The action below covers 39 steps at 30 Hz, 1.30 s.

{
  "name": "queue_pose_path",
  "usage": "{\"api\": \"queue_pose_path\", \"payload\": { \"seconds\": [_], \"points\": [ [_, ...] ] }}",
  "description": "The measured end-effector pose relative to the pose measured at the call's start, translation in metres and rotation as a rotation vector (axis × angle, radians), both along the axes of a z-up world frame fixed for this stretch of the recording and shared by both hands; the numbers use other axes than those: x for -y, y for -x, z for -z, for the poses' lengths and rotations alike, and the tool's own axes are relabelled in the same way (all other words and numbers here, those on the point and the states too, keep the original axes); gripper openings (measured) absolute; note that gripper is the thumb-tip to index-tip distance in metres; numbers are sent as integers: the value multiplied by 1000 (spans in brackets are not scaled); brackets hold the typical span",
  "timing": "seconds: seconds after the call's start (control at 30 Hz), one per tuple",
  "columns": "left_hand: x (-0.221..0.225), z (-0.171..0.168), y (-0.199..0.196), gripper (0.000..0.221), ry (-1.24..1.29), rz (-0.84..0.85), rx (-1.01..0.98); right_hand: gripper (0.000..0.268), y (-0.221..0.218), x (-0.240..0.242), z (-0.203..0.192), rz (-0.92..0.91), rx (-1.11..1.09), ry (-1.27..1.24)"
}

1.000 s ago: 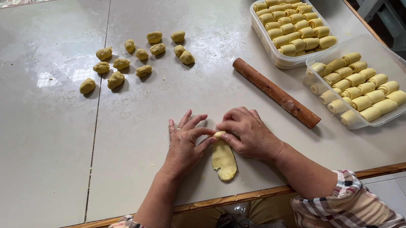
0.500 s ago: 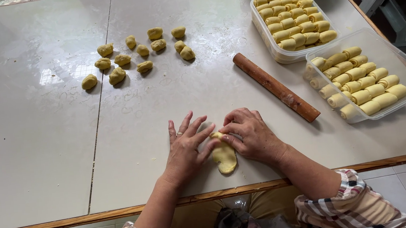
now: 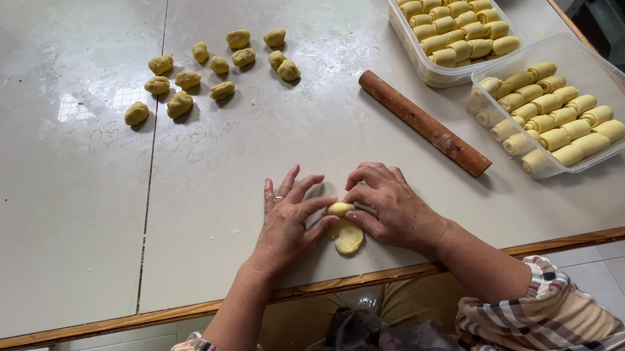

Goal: Flattening small dough balls with a rolling pin and rolling them into cylindrical pastry shapes.

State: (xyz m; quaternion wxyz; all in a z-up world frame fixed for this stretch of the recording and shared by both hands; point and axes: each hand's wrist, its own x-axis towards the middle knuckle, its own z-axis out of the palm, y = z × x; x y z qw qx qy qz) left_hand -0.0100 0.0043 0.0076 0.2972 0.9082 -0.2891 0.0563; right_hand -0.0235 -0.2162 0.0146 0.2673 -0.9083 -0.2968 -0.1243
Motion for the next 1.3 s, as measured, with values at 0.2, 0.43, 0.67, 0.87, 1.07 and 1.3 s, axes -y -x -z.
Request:
{"api": "queue_pose_path", "payload": {
  "seconds": [0.2,0.43,0.67,0.87,1.07,1.3],
  "points": [
    [0,-4,9,32,-4,22,60,30,4,6,0,-8,-71,-70],
    [4,1,12,21,6,-48,-19,13,12,3,0,13,-52,-39],
    [0,-10,24,29,106,5,-119,26,21,3,0,-23,-70,-30],
    [1,-10,33,28,13,7,-65,28,33,1,-8,-45,-77,-49],
    [1,-8,43,36,34,18,-66,20,36,1,6,-12,-40,-69],
    [-4,-5,52,30,37,55,-68,24,61,-6,-3,-4,-18,-60]
  ]
}}
